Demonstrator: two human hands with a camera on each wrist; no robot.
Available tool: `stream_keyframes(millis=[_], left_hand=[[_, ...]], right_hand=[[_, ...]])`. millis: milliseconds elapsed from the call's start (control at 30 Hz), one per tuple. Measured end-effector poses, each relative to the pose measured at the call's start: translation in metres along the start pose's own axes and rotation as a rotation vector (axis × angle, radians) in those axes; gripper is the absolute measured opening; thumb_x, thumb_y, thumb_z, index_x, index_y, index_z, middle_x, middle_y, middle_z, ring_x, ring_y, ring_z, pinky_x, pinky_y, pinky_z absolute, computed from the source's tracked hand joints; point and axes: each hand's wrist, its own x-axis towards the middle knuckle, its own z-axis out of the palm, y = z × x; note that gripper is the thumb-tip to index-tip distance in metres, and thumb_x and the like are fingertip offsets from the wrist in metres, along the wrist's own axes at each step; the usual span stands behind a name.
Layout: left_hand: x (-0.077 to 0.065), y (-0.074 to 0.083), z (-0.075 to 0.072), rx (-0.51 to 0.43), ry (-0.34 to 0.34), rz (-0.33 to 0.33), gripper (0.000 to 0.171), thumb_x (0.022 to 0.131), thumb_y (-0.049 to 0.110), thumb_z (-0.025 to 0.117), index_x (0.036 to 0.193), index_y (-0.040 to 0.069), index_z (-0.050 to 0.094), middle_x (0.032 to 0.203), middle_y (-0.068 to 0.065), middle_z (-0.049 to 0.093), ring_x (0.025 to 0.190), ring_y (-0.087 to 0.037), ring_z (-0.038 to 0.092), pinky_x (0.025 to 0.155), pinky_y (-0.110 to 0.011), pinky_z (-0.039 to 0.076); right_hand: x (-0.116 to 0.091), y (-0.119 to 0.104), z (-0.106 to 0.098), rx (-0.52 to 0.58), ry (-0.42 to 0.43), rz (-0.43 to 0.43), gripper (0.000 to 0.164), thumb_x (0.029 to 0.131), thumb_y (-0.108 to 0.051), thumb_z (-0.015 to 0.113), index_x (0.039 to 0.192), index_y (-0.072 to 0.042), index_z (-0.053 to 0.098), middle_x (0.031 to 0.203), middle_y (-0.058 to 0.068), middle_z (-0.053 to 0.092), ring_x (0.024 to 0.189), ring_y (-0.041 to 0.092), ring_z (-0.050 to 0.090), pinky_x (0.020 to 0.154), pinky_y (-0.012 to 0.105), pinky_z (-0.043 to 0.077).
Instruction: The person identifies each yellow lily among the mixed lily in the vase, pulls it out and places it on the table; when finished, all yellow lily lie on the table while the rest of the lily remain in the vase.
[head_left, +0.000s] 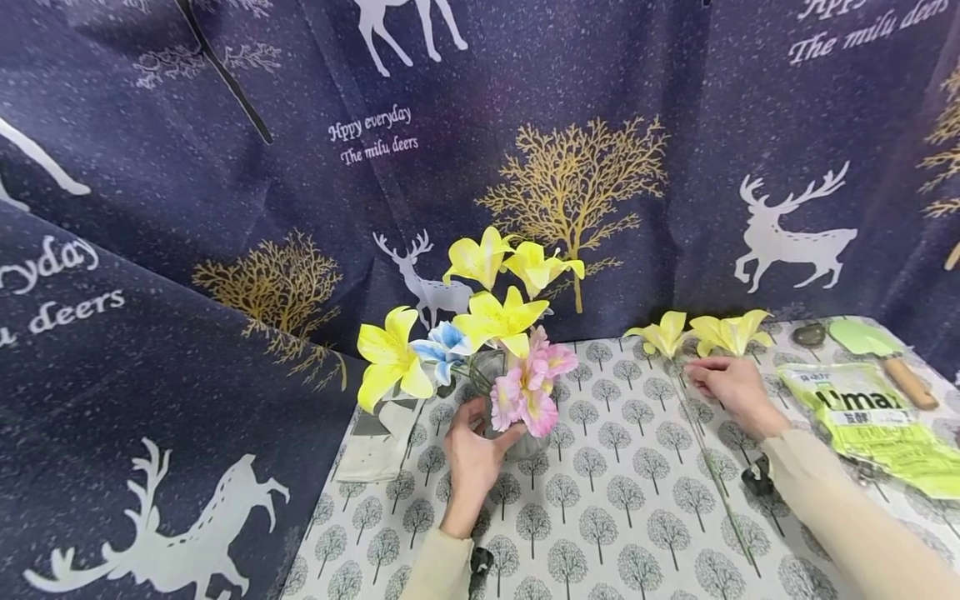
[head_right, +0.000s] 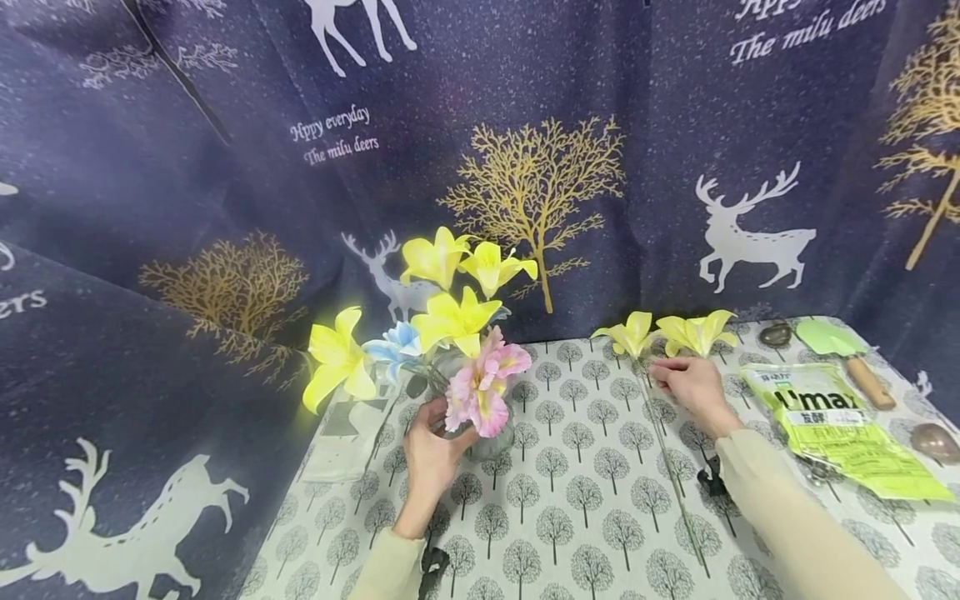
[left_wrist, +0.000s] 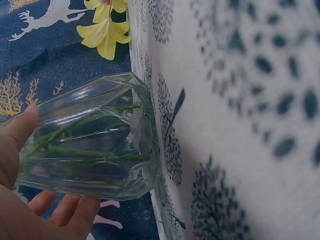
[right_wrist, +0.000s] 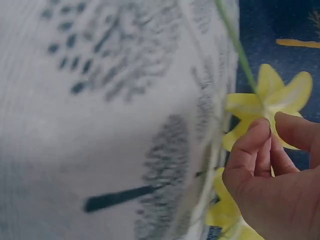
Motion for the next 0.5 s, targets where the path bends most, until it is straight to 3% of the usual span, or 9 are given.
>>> stream_keyframes(millis=[133,333,500], left_hand=[[0.000,0.001,0.000,0.005,0.001,0.001,0.077,0.056,0.042,0.097,0.122,0.018,0.065,0.120,-0.001,0.074,0.109,-0.025,0.071,0.096,-0.043,0.059],[-0.001,0.002,-0.001,0.015,0.003,0.002,0.077,0.056,0.045,0.096,0.123,0.020,0.065,0.120,0.001,0.074,0.110,-0.023,0.071,0.097,-0.042,0.058],[-0.001,0.001,-0.001,0.017,0.006,0.009,0.077,0.057,0.044,0.096,0.123,0.020,0.065,0.120,0.001,0.074,0.111,-0.022,0.071,0.098,-0.042,0.058]], right_hand=[[-0.007,-0.017,-0.004,0.001,0.058,-0.068,0.048,0.098,-0.025,0.066,0.130,0.010,0.060,0.076,-0.032,0.065,0.071,-0.007,0.067,0.069,0.017,0.062],[-0.022,-0.058,-0.002,0.075,0.133,-0.162,0.019,0.095,-0.025,0.071,0.109,-0.012,0.072,0.073,-0.032,0.069,0.067,-0.008,0.066,0.064,0.012,0.058],[-0.035,-0.095,0.012,0.154,0.170,-0.234,0.018,0.093,-0.021,0.073,0.107,-0.011,0.074,0.076,-0.027,0.071,0.067,-0.006,0.067,0.062,0.011,0.056]])
